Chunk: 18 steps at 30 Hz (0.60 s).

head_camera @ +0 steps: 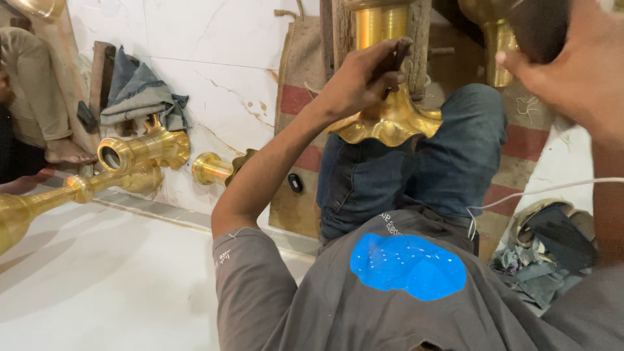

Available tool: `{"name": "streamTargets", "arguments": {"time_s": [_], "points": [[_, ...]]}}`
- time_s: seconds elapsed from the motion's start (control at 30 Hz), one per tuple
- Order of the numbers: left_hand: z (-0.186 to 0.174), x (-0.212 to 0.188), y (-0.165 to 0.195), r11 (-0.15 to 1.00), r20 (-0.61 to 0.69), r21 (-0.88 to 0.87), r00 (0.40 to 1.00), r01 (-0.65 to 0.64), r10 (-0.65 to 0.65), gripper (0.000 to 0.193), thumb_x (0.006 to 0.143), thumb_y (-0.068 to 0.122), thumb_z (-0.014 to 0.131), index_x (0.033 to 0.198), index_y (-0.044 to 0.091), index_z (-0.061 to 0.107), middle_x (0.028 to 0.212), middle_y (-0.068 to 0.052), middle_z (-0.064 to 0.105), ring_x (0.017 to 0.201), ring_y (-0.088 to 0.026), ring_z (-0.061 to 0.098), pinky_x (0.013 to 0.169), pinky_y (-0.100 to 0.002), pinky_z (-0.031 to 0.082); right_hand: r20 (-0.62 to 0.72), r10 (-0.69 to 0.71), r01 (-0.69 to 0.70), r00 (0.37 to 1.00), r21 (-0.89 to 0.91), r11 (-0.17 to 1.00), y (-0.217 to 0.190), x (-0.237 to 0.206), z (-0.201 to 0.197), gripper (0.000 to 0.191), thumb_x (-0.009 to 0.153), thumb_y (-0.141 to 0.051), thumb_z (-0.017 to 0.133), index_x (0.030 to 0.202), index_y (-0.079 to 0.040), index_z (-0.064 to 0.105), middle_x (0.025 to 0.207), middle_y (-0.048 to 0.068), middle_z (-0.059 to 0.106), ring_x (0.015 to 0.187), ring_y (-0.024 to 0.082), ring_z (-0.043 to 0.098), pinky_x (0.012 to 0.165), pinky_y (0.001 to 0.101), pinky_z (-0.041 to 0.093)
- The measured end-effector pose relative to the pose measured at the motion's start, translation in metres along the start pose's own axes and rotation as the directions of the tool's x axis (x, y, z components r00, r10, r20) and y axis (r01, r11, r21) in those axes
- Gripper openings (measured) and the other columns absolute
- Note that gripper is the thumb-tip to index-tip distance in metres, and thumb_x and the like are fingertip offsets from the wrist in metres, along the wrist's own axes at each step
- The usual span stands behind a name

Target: The person sits on the floor holding a flared brass lamp base on their lap and hammers a punch along its surface with a wooden mallet, working the metal by hand. Near the end they lift and reposition the brass piece and continue working it.

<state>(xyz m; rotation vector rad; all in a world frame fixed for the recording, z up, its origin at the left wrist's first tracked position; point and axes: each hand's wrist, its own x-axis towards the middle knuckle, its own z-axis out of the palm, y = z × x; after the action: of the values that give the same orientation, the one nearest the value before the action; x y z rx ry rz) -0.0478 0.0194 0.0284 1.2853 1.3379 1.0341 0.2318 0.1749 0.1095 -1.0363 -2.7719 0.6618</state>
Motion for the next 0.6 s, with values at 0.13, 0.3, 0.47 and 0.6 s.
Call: {"name": "streamTargets", "arguments": {"time_s": [0.13,0.3,0.47,0.6], "points": [[0.000,0.000,0.004,0.971,-0.015,0.204,0.992,-0.120,0.126,0.039,0.101,0.004,0.072,0.136,0.003,0.055,0.104,-0.011,0.073,0.094,-0.020,0.075,0.085,-0.035,0.061,0.192,-0.069,0.134,0.979,-0.352,0.926,0.002,-0.002,0.003,0.075,0.088,-0.015,0.081,0.158,-0.014,0.055,0.099,0.017,0.073,0.083,0.032,0.074,0.068,0.0423,0.059],[0.001,-0.004,0.010,0.950,0.003,0.193,0.968,-0.248,0.252,0.040,0.106,0.004,0.069,0.142,0.002,0.052,0.121,-0.014,0.072,0.113,-0.019,0.073,0.098,-0.034,0.062,0.123,-0.069,0.093,0.990,-0.201,0.975,0.000,0.003,-0.004,0.067,0.090,-0.022,0.078,0.151,-0.014,0.051,0.100,0.018,0.073,0.085,0.035,0.073,0.072,0.0454,0.058],[0.012,-0.018,0.010,0.995,-0.306,0.075,0.948,-0.067,0.087,0.037,0.102,0.014,0.076,0.131,0.004,0.054,0.100,-0.008,0.072,0.090,-0.015,0.076,0.081,-0.031,0.066,-0.006,-0.088,0.087,0.996,-0.119,0.989,-0.018,0.004,-0.006,0.074,0.086,-0.024,0.079,0.154,-0.014,0.051,0.095,0.021,0.071,0.083,0.041,0.070,0.070,0.0492,0.057],[0.019,-0.022,0.004,0.995,-0.353,0.097,0.934,-0.022,0.055,0.040,0.099,0.014,0.079,0.130,0.004,0.055,0.100,-0.008,0.072,0.085,-0.017,0.075,0.078,-0.032,0.066,0.053,-0.134,0.144,0.990,-0.359,0.922,-0.037,0.002,-0.001,0.079,0.080,-0.022,0.079,0.154,-0.023,0.053,0.093,0.013,0.072,0.077,0.034,0.072,0.063,0.0451,0.058]]}}
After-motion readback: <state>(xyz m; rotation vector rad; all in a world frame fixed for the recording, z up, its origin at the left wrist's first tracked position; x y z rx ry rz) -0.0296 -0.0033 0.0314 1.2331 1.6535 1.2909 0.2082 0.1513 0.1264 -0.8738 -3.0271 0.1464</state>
